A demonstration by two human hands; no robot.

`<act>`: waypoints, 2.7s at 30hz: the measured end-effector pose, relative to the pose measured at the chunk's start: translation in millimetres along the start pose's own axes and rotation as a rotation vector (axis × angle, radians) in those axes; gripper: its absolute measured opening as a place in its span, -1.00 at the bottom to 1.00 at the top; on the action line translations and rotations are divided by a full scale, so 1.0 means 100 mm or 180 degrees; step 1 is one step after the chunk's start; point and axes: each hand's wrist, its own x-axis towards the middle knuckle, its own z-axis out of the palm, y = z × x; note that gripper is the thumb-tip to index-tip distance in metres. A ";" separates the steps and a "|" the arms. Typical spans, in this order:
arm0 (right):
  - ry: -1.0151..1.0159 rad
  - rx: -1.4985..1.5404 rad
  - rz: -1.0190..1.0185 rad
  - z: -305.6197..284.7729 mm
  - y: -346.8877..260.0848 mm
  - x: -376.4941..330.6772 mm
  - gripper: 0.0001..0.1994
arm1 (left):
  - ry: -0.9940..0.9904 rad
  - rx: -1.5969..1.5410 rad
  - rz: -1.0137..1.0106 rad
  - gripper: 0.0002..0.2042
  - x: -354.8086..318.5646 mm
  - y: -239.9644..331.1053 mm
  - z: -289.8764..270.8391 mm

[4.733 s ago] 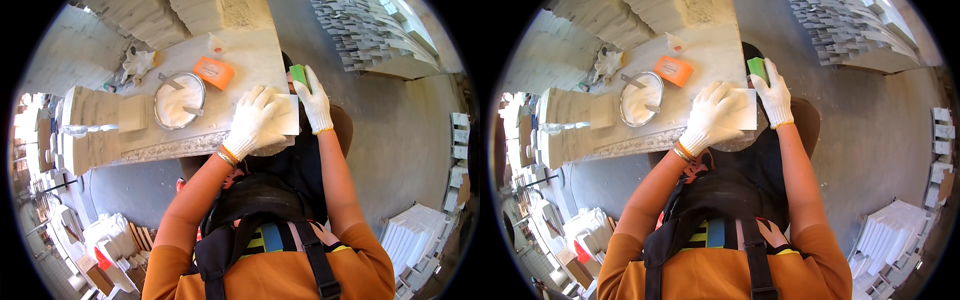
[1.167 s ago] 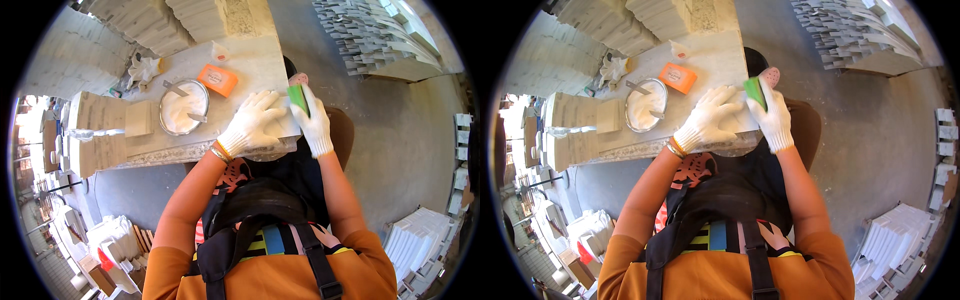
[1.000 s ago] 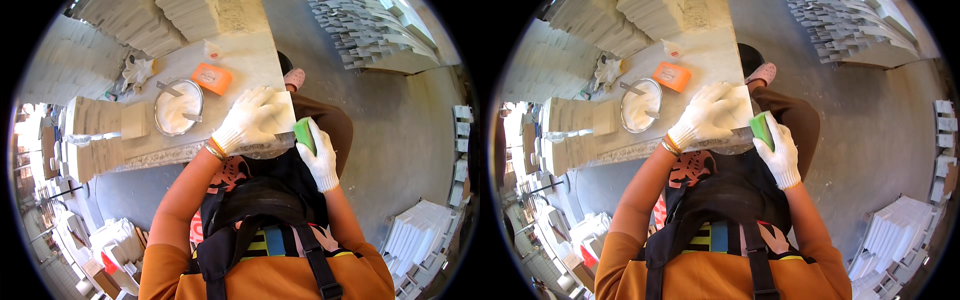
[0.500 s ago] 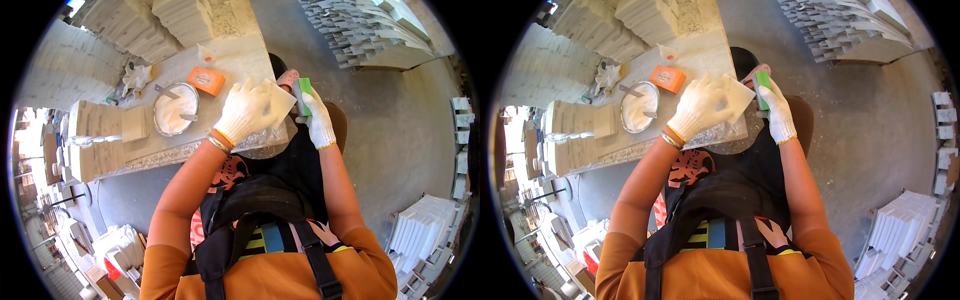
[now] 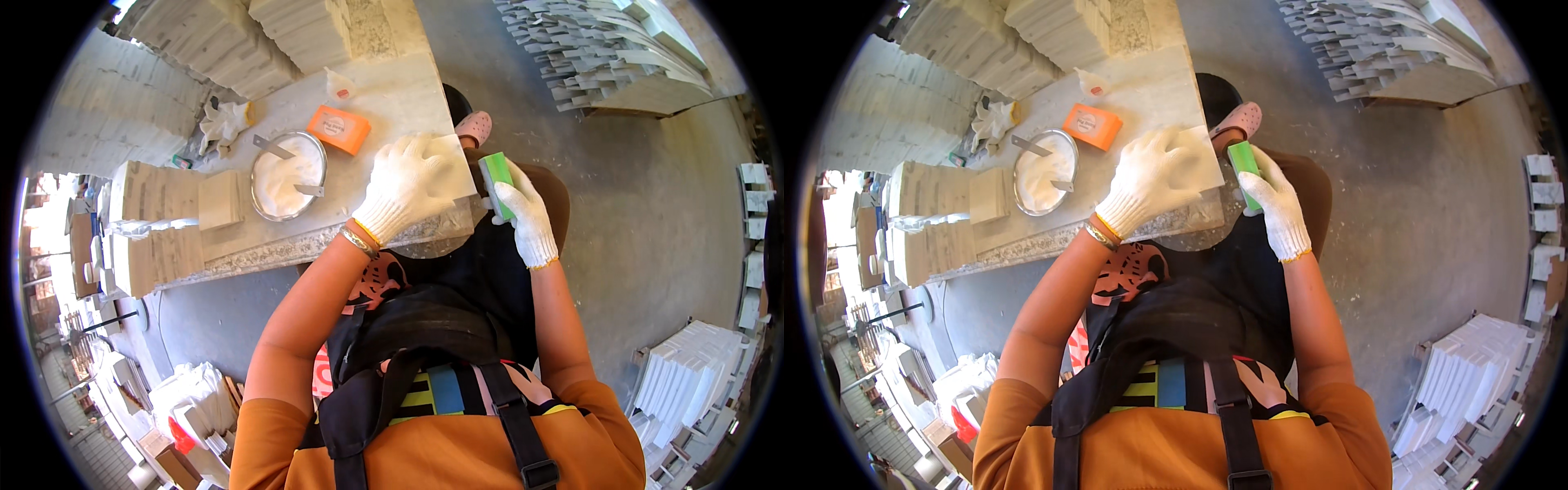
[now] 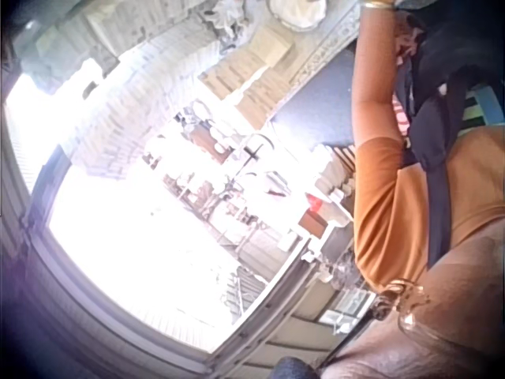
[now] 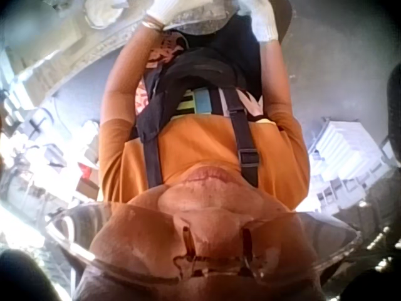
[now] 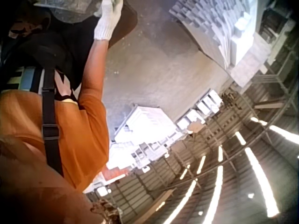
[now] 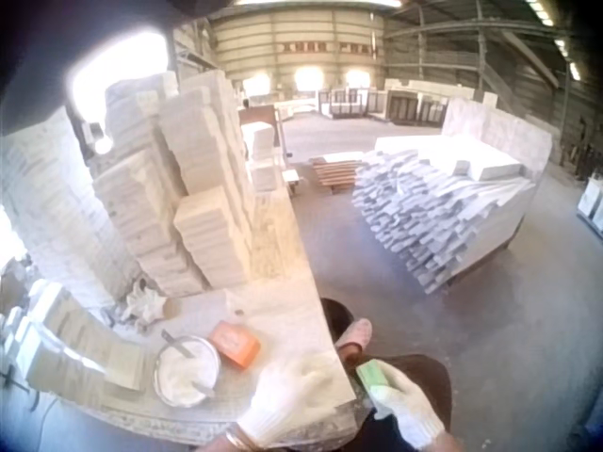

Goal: The person repeatedly sands small white square tiles with a green abrasive block and scrapes them with a metal spatula. The person turns tiles over, scrapes edges, and stacks finished tiles on a nearby pile.

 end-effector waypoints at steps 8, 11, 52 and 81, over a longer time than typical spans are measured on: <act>0.0392 -0.1704 -0.1639 0.19 0.32 -0.07 -0.27 | 0.0198 -0.0287 0.0539 -0.45 0.02 -0.06 0.13; 0.0548 -0.2244 -0.1793 0.26 0.13 0.32 -0.29 | 0.0104 -0.0272 0.0480 -0.43 0.01 -0.07 0.09; 0.0363 -0.1385 -0.1279 0.25 0.26 0.15 -0.29 | 0.0090 -0.0663 0.0445 -0.44 -0.03 -0.11 0.07; 0.0612 -0.1729 -0.1193 -0.12 -0.01 -0.31 -0.20 | -0.0603 0.0006 0.1376 -0.56 0.26 -0.04 -0.41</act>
